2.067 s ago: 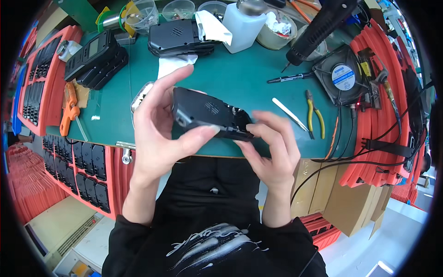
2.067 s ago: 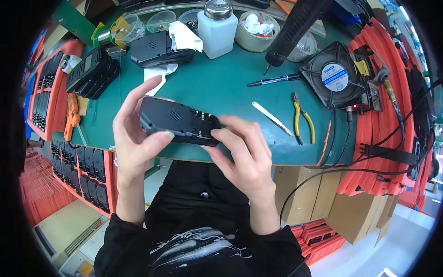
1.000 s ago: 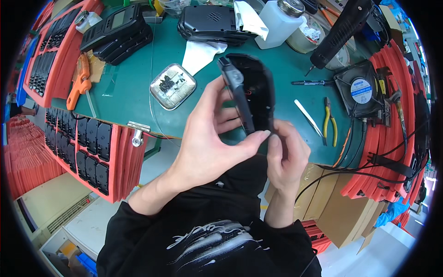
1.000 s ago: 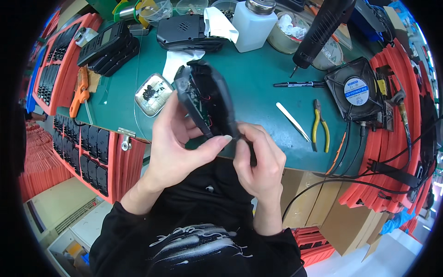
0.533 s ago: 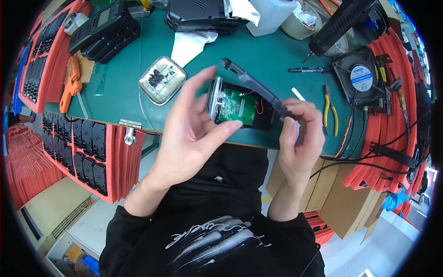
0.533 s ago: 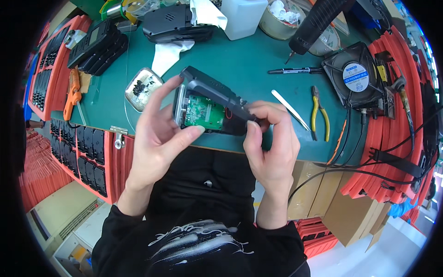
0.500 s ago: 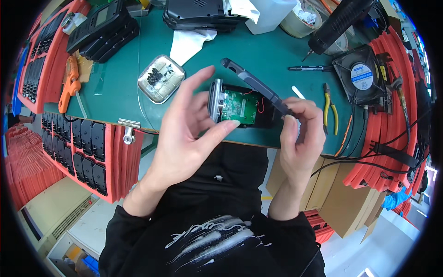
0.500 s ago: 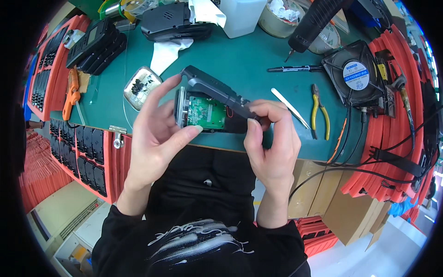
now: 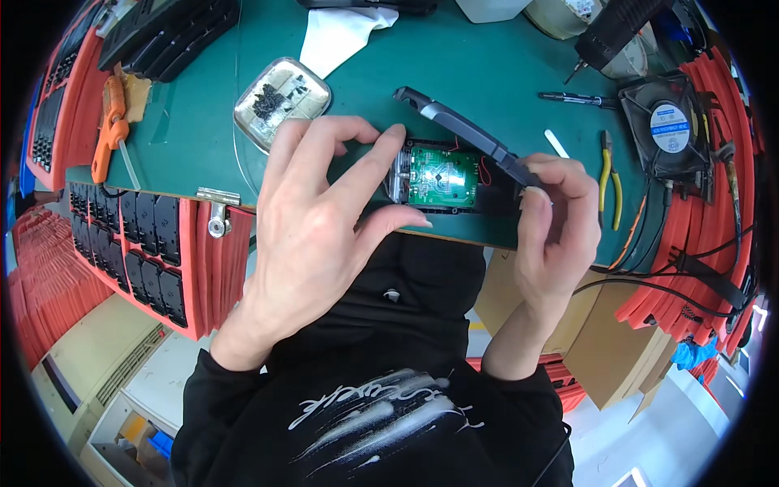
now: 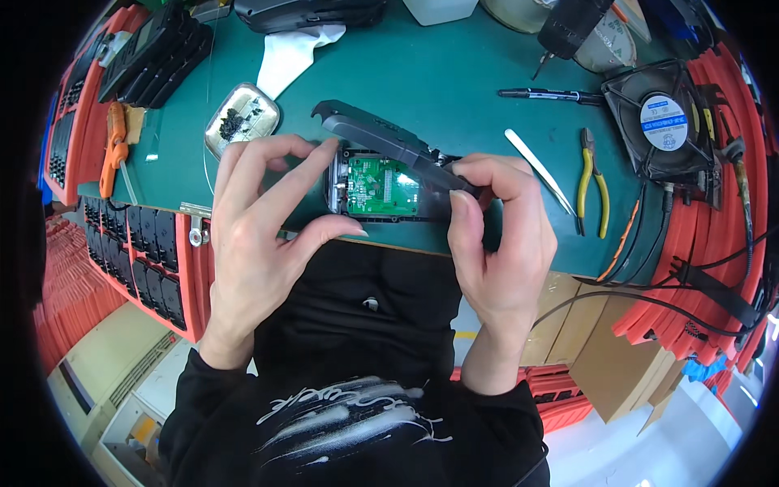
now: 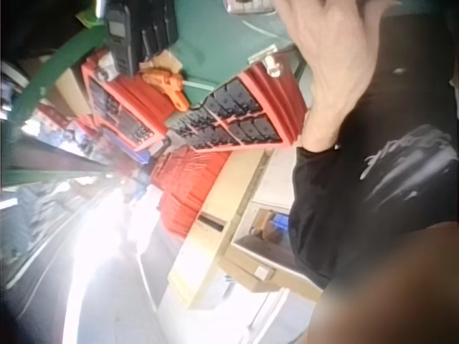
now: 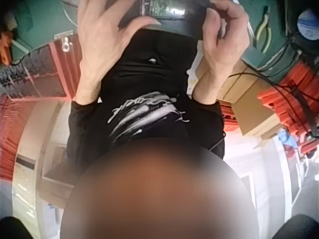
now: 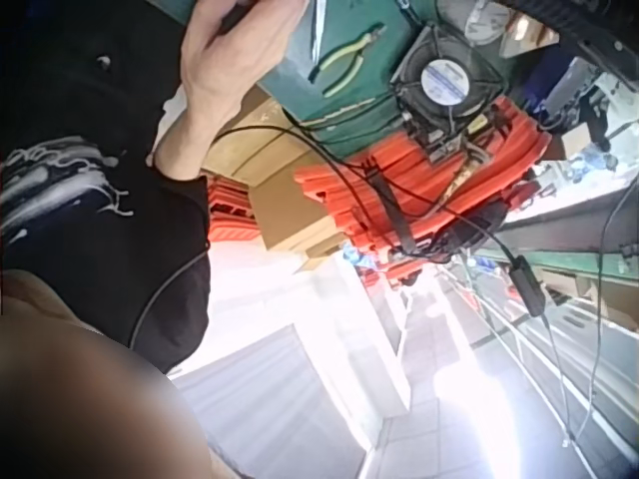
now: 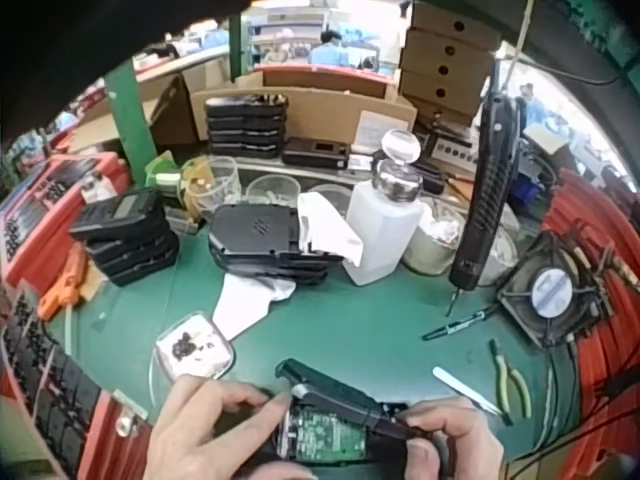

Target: Assembling and testing handheld electronic meters at a production station.

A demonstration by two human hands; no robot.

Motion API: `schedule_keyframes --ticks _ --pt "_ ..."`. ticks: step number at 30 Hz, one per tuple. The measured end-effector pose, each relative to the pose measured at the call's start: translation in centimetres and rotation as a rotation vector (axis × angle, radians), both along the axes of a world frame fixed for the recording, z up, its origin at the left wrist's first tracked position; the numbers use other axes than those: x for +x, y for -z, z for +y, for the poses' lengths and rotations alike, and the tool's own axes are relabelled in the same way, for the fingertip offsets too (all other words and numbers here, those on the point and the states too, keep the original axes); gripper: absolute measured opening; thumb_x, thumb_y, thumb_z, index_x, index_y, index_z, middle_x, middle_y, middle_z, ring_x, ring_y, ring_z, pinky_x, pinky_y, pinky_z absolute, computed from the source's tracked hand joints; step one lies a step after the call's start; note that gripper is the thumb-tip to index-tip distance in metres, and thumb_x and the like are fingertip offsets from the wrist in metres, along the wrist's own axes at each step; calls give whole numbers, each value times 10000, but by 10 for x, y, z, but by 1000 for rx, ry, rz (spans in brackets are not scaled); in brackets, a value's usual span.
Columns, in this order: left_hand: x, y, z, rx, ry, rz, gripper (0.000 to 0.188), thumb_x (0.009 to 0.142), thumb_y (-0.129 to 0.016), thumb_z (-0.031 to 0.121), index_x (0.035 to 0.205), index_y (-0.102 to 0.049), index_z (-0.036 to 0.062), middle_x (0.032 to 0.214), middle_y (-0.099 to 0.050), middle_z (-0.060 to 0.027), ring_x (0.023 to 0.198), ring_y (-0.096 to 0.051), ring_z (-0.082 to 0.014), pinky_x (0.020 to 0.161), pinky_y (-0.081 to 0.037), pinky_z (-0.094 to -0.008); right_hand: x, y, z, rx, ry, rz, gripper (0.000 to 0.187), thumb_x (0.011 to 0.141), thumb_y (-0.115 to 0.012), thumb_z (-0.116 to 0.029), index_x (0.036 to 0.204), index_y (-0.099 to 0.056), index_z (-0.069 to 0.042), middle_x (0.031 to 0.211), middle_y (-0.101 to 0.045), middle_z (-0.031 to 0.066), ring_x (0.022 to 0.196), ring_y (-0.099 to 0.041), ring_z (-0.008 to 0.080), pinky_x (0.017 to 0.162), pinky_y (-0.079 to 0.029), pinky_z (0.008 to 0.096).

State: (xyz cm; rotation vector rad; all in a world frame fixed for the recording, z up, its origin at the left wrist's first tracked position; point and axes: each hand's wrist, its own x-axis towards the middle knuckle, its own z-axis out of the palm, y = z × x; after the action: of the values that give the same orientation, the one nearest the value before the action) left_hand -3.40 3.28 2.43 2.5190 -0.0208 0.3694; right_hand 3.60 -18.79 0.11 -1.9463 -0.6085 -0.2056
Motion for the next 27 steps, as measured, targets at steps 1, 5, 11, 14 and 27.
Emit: schedule_keyframes --ticks 1,5,11,14,27 --pt "0 1 0 6 1 -5 648 640 -903 277 1208 -735 13 1118 -640 -76 961 -565 -265 845 -493 -387 1 0 -1 -9 -9 -17 186 916 -668 60 1087 -602 32 1003 -692 152 782 -604 192 722 -514 285" --pt "1 2 -1 2 4 -4 637 652 -898 282 1208 -735 17 1113 -638 -81 969 -569 -269 848 -495 -387 11 3 -3 -39 -42 -94 175 922 -662 58 1086 -606 35 1011 -701 162 814 -630 206 742 -523 293" --pt "2 3 0 -18 1 -15 637 650 -900 285 1206 -735 22 1092 -631 -89 972 -570 -278 847 -494 -396 23 5 3 -15 -31 -148 164 933 -659 65 1090 -626 32 1010 -710 151 864 -666 215 776 -531 298" --pt "5 4 -3 -34 11 -27 639 648 -901 285 1206 -734 24 1082 -626 -93 977 -571 -284 847 -491 -402 22 1 7 -68 75 -60 131 1004 -603 17 1131 -620 44 1057 -703 146 904 -642 150 796 -498 251" --pt "-2 -9 -5 -27 8 -33 536 691 -901 147 1186 -738 21 1029 -618 -103 925 -574 -272 782 -482 -373 15 -14 -63 -781 421 -268 85 952 -689 21 1035 -672 10 986 -684 43 831 -587 144 760 -471 285"
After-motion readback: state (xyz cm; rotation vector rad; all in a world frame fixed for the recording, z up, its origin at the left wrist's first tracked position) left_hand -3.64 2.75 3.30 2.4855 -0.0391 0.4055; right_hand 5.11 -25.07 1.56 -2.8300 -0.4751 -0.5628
